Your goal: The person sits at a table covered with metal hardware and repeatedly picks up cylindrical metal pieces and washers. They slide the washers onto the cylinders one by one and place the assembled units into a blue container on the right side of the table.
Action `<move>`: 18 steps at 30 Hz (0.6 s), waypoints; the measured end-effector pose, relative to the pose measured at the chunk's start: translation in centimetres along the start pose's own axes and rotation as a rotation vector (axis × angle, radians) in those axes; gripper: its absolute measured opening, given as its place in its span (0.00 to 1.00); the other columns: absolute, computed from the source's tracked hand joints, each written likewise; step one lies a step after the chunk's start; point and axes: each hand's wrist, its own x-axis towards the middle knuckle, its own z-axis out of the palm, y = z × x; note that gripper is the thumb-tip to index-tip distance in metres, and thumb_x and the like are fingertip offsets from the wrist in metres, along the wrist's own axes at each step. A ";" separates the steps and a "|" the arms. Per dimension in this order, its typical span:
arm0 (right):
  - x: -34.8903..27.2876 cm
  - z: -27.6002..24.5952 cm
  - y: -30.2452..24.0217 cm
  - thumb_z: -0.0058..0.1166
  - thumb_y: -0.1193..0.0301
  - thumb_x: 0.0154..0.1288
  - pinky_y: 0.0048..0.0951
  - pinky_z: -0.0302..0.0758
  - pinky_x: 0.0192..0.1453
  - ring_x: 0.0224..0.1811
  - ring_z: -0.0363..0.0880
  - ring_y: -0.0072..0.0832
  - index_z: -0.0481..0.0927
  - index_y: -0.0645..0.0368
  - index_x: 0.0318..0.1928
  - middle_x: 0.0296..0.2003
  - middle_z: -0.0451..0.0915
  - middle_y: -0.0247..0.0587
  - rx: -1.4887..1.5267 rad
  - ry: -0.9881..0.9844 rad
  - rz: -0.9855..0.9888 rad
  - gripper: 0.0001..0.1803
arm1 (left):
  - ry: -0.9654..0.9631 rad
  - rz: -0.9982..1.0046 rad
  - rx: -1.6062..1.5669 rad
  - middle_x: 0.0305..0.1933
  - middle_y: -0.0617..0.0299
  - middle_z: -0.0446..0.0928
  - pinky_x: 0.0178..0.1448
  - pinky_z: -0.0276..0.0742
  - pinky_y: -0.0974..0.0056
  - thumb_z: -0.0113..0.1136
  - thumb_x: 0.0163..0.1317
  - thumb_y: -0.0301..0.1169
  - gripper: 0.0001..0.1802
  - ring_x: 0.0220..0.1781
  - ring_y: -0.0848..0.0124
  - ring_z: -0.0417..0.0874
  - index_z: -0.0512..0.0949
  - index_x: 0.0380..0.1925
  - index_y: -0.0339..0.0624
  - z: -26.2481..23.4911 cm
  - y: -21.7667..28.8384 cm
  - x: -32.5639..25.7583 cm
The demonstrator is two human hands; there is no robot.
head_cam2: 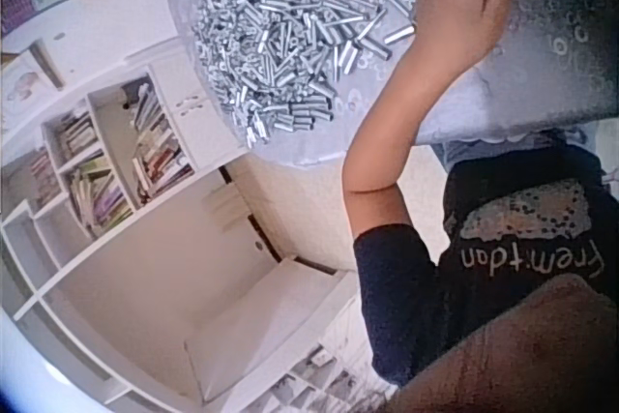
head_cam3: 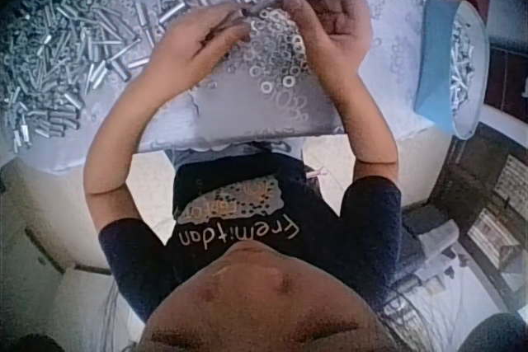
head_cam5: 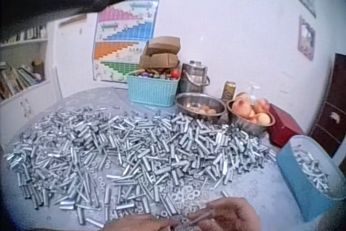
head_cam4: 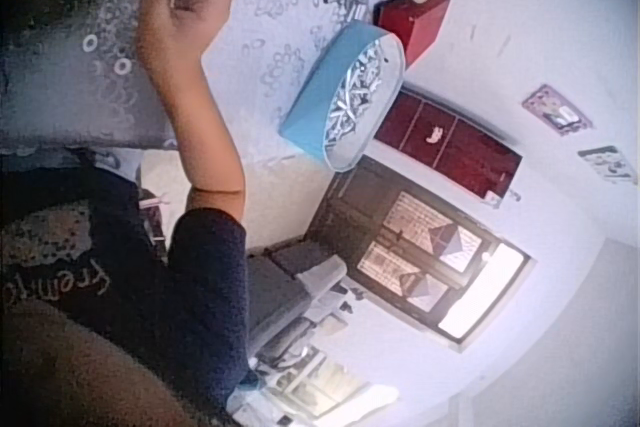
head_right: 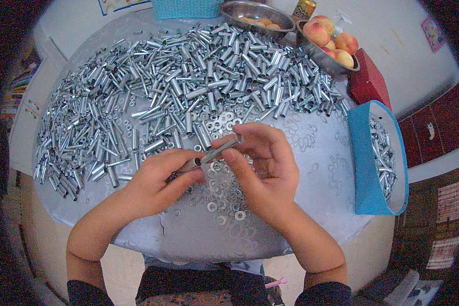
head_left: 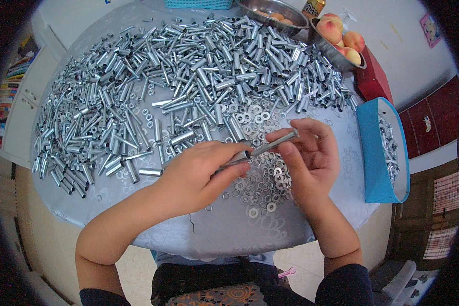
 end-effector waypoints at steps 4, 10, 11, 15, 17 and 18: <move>-0.3 -0.2 1.0 0.51 0.84 0.54 0.28 0.73 0.47 0.42 0.76 0.29 0.65 0.64 0.47 0.40 0.74 0.46 -0.123 -0.088 -0.045 0.19 | -0.053 -0.056 -0.100 0.32 0.50 0.75 0.40 0.68 0.58 0.53 0.57 0.35 0.16 0.36 0.54 0.75 0.72 0.42 0.36 0.2 0.4 -0.1; -0.4 -0.2 0.7 0.51 0.86 0.54 0.27 0.73 0.47 0.43 0.75 0.30 0.65 0.65 0.46 0.41 0.73 0.47 -0.120 -0.099 -0.117 0.18 | 0.115 0.062 -0.040 0.30 0.53 0.72 0.40 0.67 0.60 0.56 0.55 0.32 0.14 0.34 0.58 0.73 0.74 0.41 0.38 0.6 0.2 -0.3; -0.4 -0.3 0.6 0.50 0.86 0.54 0.27 0.73 0.47 0.43 0.75 0.30 0.65 0.66 0.46 0.41 0.73 0.47 -0.112 -0.079 -0.137 0.18 | 0.138 0.086 0.000 0.28 0.55 0.71 0.39 0.67 0.61 0.56 0.54 0.31 0.14 0.33 0.60 0.72 0.75 0.41 0.38 0.4 0.2 -0.1; -0.3 -0.5 -0.1 0.50 0.86 0.55 0.26 0.73 0.47 0.44 0.75 0.30 0.64 0.66 0.46 0.40 0.74 0.48 -0.072 -0.034 -0.147 0.18 | 0.153 0.053 0.045 0.23 0.64 0.66 0.36 0.64 0.68 0.58 0.53 0.31 0.14 0.29 0.72 0.68 0.77 0.41 0.41 -0.7 0.6 0.2; -0.3 -0.7 -0.2 0.49 0.86 0.55 0.26 0.73 0.47 0.44 0.75 0.30 0.64 0.66 0.46 0.40 0.75 0.49 -0.073 -0.050 -0.160 0.17 | 0.113 -0.075 -0.146 0.26 0.66 0.70 0.32 0.62 0.72 0.58 0.53 0.31 0.15 0.27 0.77 0.66 0.77 0.42 0.41 -1.1 0.5 0.3; -0.3 -0.7 -0.3 0.49 0.86 0.55 0.26 0.73 0.47 0.44 0.75 0.30 0.64 0.66 0.46 0.40 0.75 0.49 -0.077 -0.053 -0.169 0.17 | 0.091 -0.140 -0.242 0.28 0.67 0.72 0.30 0.61 0.74 0.58 0.54 0.30 0.15 0.26 0.80 0.66 0.77 0.43 0.41 -1.2 0.5 0.3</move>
